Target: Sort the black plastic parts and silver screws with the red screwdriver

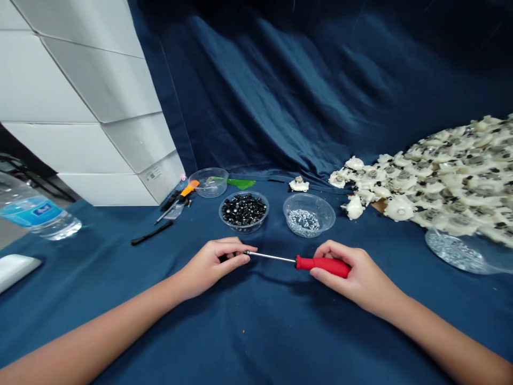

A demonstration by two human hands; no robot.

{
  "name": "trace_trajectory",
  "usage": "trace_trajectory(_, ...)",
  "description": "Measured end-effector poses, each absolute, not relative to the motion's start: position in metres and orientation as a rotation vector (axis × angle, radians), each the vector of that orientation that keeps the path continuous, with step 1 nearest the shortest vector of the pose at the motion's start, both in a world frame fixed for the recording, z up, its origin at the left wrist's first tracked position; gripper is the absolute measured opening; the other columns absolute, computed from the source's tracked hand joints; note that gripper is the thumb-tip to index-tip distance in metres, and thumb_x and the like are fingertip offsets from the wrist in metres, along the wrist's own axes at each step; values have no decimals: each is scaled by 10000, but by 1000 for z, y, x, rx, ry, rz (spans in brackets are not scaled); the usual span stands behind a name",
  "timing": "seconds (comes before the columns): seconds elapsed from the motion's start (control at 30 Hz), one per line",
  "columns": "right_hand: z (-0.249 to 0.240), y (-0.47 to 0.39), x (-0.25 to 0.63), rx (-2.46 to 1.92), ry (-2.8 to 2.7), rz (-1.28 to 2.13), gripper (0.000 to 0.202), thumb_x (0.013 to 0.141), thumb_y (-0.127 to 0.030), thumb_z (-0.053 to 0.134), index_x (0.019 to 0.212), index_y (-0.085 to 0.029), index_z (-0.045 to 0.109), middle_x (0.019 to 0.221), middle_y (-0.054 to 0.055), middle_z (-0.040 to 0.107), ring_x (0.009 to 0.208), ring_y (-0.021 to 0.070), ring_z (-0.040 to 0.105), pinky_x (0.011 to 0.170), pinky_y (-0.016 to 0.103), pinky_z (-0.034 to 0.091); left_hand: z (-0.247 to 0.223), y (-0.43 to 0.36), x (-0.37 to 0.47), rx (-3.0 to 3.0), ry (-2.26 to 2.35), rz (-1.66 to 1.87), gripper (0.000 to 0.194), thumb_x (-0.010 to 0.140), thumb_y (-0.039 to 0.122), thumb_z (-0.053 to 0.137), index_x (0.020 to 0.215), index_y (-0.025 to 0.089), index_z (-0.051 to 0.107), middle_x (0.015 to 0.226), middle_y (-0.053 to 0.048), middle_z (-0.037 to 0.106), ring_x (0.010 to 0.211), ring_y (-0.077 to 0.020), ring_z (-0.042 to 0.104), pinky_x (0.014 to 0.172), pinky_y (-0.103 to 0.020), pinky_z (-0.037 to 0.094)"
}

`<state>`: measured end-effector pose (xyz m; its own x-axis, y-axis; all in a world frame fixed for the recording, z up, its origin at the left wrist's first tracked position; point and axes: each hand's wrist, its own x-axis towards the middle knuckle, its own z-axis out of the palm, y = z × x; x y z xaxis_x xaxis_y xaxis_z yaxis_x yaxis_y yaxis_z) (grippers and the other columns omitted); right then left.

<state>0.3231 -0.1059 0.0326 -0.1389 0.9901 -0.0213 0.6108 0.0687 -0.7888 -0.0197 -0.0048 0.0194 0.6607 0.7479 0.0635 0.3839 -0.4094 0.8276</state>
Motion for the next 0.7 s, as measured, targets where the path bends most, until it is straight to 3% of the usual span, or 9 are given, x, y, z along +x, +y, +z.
trace_trajectory(0.17,32,-105,326,-1493,-1642,1054,349,1079,-521,526,986,-234,700,812,-8,628,727,161,512,670,300,367,20,-7,-20,2059,850,516,333,1054,455,665,1290,273,814,971,-42,716,827,-156,632,728,-259,479)
trace_trajectory(0.3,28,-102,326,-1373,-1199,1349,289,1029,-512,608,1120,-242,656,639,-66,511,514,113,385,514,253,272,19,-7,-21,2056,857,547,317,1044,448,684,1265,269,821,966,-37,710,792,-142,615,712,-251,474)
trace_trajectory(0.43,30,-102,322,-1192,-1050,1416,404,1019,-600,602,1128,-215,660,619,-43,572,481,123,452,492,254,322,19,-6,-21,2052,872,567,321,1045,454,681,1263,267,822,946,-33,703,796,-146,615,709,-254,469)
trace_trajectory(0.57,29,-103,320,-1293,-1104,1400,572,1070,-695,442,991,-185,690,445,-85,389,419,95,261,463,248,213,17,-6,-21,2028,892,599,324,1034,455,691,1251,259,830,956,-41,707,817,-159,629,723,-265,480)
trace_trajectory(0.63,27,-102,320,-1296,-1095,1376,538,1057,-689,500,973,-190,682,443,-102,339,432,96,251,464,248,208,17,-5,-22,2014,893,603,318,1028,448,701,1248,260,833,963,-42,715,828,-162,640,728,-267,484)
trace_trajectory(0.7,26,-102,321,-1299,-1096,1291,467,1019,-659,618,1011,-197,678,468,-98,392,444,99,310,468,244,232,17,-5,-22,2010,886,593,306,1023,436,712,1246,266,834,976,-42,727,843,-164,653,737,-266,488)
